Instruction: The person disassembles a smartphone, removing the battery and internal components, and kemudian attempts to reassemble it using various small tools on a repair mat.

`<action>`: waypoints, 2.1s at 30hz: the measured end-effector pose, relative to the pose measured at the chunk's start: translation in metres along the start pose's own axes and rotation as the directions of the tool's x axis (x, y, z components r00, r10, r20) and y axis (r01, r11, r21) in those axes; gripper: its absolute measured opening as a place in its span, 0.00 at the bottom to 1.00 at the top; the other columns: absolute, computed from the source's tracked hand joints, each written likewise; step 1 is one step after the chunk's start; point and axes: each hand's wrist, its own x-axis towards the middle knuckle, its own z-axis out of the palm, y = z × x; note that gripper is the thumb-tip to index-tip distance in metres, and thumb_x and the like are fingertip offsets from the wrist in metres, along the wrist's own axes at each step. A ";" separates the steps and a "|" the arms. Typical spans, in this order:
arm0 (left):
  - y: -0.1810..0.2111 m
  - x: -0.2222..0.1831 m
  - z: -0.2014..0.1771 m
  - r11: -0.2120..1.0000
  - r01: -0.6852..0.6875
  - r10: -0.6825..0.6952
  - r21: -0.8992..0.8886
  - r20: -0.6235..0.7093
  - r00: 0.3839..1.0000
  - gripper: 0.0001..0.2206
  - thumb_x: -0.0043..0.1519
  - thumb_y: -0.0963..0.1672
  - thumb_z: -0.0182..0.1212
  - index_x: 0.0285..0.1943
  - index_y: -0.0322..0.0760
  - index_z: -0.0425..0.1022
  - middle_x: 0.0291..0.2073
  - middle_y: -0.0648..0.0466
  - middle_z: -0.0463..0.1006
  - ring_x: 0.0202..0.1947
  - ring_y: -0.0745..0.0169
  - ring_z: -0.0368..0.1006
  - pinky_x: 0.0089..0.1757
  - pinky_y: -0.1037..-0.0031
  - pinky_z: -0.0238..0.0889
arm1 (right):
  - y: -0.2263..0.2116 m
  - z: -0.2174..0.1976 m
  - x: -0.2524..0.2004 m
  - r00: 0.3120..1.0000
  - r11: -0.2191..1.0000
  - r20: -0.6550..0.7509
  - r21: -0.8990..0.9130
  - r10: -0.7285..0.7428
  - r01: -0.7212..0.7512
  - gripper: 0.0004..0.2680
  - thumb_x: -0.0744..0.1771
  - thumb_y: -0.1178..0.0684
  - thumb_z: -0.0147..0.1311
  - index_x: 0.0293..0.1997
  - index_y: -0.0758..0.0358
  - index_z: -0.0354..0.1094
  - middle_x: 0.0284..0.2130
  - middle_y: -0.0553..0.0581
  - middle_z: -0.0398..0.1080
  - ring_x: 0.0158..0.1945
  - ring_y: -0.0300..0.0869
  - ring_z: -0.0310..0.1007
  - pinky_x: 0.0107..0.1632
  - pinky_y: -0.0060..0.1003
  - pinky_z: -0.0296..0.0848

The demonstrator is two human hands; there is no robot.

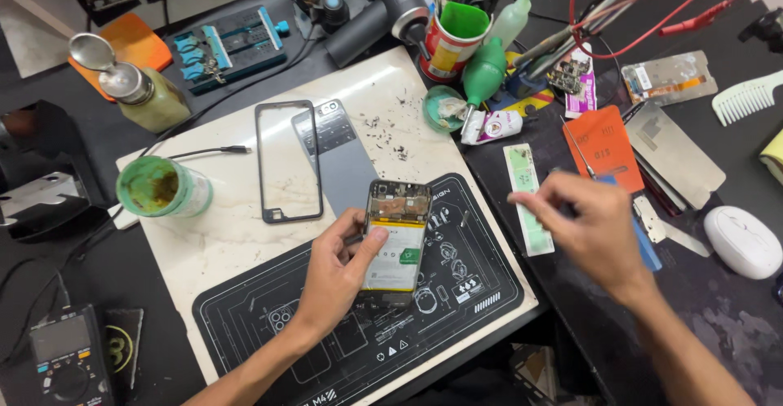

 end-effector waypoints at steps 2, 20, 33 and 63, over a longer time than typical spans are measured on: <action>0.002 0.004 0.004 0.998 -0.026 0.029 -0.053 0.053 0.998 0.09 0.68 0.44 0.57 0.47 0.29 0.74 0.39 0.50 0.81 0.38 0.71 0.77 0.42 0.76 0.73 | 0.008 0.010 -0.010 0.994 0.977 0.080 0.205 -0.071 0.053 0.06 0.67 0.56 0.60 0.34 0.68 0.77 0.22 0.55 0.74 0.26 0.40 0.72 0.32 0.35 0.71; 0.012 0.047 0.054 0.989 0.120 -0.088 -0.085 0.308 0.947 0.16 0.65 0.46 0.59 0.55 0.29 0.77 0.41 0.51 0.84 0.42 0.67 0.77 0.45 0.73 0.70 | 0.023 0.017 -0.017 0.849 0.549 0.422 0.812 -0.319 -0.197 0.13 0.68 0.59 0.54 0.58 0.74 0.64 0.49 0.59 0.73 0.51 0.38 0.76 0.53 0.32 0.75; 0.005 0.057 0.069 0.976 0.197 -0.154 -0.096 0.337 0.929 0.16 0.62 0.44 0.64 0.56 0.31 0.78 0.40 0.52 0.85 0.38 0.69 0.79 0.43 0.75 0.74 | 0.024 0.007 -0.011 0.994 0.793 0.030 0.605 -0.105 0.066 0.14 0.65 0.58 0.59 0.55 0.67 0.64 0.36 0.52 0.74 0.37 0.34 0.79 0.39 0.29 0.78; -0.022 0.052 0.068 0.998 -0.058 0.042 0.040 0.321 0.946 0.15 0.64 0.45 0.64 0.57 0.31 0.79 0.41 0.52 0.85 0.38 0.71 0.79 0.40 0.77 0.75 | 0.006 0.007 0.001 0.961 0.922 0.095 0.319 -0.261 0.220 0.06 0.63 0.58 0.64 0.40 0.67 0.73 0.32 0.54 0.72 0.33 0.38 0.76 0.36 0.33 0.76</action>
